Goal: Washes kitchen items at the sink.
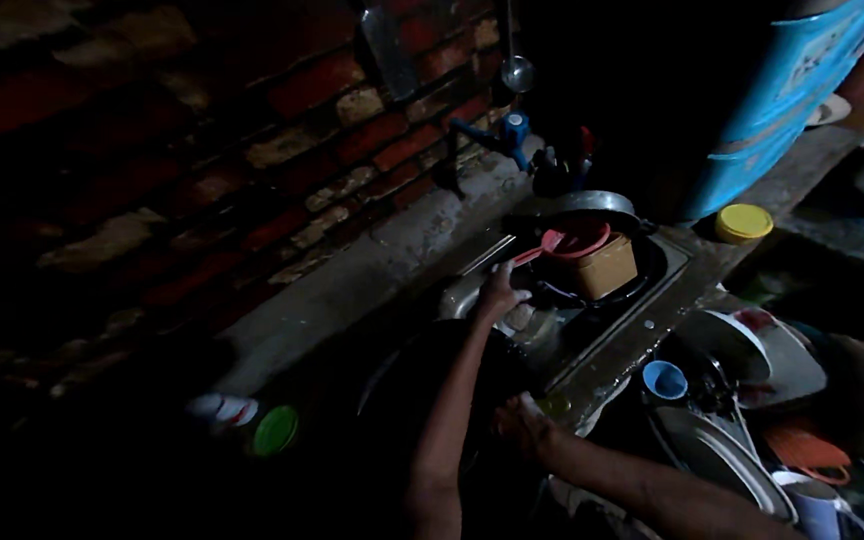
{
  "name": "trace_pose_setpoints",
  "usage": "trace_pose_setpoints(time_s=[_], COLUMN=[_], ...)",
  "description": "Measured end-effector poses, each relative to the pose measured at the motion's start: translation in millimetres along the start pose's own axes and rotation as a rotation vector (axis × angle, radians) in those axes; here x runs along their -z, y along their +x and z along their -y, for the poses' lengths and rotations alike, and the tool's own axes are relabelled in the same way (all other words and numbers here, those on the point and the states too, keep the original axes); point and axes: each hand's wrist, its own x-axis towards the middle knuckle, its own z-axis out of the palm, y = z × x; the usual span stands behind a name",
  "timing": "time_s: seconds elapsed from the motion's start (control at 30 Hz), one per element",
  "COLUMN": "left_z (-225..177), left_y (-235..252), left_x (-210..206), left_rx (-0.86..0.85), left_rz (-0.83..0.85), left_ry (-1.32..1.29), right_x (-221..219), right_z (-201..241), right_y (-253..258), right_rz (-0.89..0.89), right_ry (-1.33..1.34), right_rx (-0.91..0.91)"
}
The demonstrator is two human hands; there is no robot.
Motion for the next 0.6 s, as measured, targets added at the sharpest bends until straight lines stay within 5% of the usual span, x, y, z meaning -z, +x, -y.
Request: trace_pose_setpoints(time_s=[0.1, 0.2, 0.33, 0.43, 0.6], left_z=[15.0, 54.2, 89.3, 102.8, 89.5], left_y=[-63.6, -147.4, -233.7, -247.4, -228.8], left_x=[21.7, 33.1, 1.2, -37.8, -55.6], left_rx=[0.023, 0.259, 0.5, 0.578, 0.58], left_rz=[-0.181, -0.227, 0.042, 0.117, -0.099], left_ry=[-0.125, -0.091, -0.217, -0.085, 0.073], right_x=[-1.2, -7.7, -14.6, -14.6, -18.8], right_z=[2.3, 5.7, 2.7, -1.2, -5.6], right_y=[-1.5, -3.7, -6.3, -5.0, 1.4], right_rz=[-0.003, 0.003, -0.095, -0.097, -0.083], right_ry=[-0.041, -0.1, -0.151, -0.173, -0.188], right_rx=[-0.009, -0.021, 0.018, 0.032, 0.071])
